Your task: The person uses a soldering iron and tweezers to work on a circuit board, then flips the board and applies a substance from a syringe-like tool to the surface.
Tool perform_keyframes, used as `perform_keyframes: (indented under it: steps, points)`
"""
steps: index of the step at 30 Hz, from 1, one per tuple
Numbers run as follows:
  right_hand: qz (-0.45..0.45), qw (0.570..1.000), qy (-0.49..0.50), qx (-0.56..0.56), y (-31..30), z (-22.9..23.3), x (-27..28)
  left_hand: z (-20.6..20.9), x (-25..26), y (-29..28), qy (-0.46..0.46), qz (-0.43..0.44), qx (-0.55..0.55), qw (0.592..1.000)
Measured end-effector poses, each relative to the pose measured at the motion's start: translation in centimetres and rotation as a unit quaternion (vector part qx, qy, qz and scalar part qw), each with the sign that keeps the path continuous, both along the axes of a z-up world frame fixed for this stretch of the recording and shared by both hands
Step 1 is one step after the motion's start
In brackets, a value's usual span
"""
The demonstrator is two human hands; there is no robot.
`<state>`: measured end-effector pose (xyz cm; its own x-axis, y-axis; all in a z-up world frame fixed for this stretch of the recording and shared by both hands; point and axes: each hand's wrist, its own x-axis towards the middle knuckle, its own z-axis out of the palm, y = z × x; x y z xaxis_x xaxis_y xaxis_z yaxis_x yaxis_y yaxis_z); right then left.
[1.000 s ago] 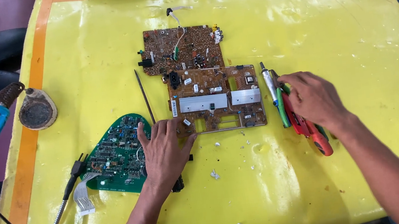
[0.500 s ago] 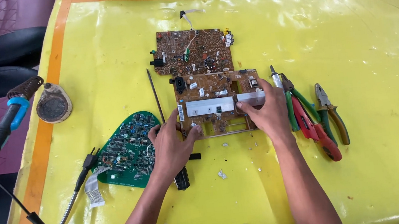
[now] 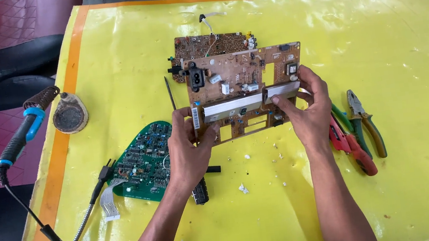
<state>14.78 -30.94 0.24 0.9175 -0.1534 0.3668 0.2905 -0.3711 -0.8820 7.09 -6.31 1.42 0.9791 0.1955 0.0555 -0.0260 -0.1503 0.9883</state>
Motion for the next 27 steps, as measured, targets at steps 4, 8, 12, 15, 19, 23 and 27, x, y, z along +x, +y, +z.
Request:
perform_keyframes:
  steps: [4,8,12,15,19,23,27]
  points:
    - [0.013,0.999,-0.030,0.006,0.9,-0.5,0.2,-1.5,0.6,-1.3,-0.081,0.020,-0.073,0.994]
    - [0.053,0.998,-0.038,0.009,3.1,0.6,-2.1,-2.1,0.0,-3.2,-0.239,0.089,0.004,0.967]
    - [0.167,0.980,-0.068,0.090,6.2,2.5,-6.5,1.7,-1.1,-5.5,-0.361,0.145,0.127,0.912]
    - [0.178,0.952,-0.059,0.241,6.8,-2.3,-6.9,1.4,-1.0,-7.3,-0.481,0.124,0.239,0.834]
    - [0.033,0.950,-0.044,0.307,6.4,0.1,-7.4,1.4,-2.0,-8.8,-0.468,0.121,0.304,0.821]
    - [0.059,0.873,0.083,0.478,2.7,0.5,-5.5,1.3,-2.5,-7.6,-0.383,-0.069,0.357,0.849]
    - [0.006,0.868,0.142,0.475,2.0,1.8,-2.9,-0.2,-0.5,-4.8,-0.374,-0.004,0.278,0.885]
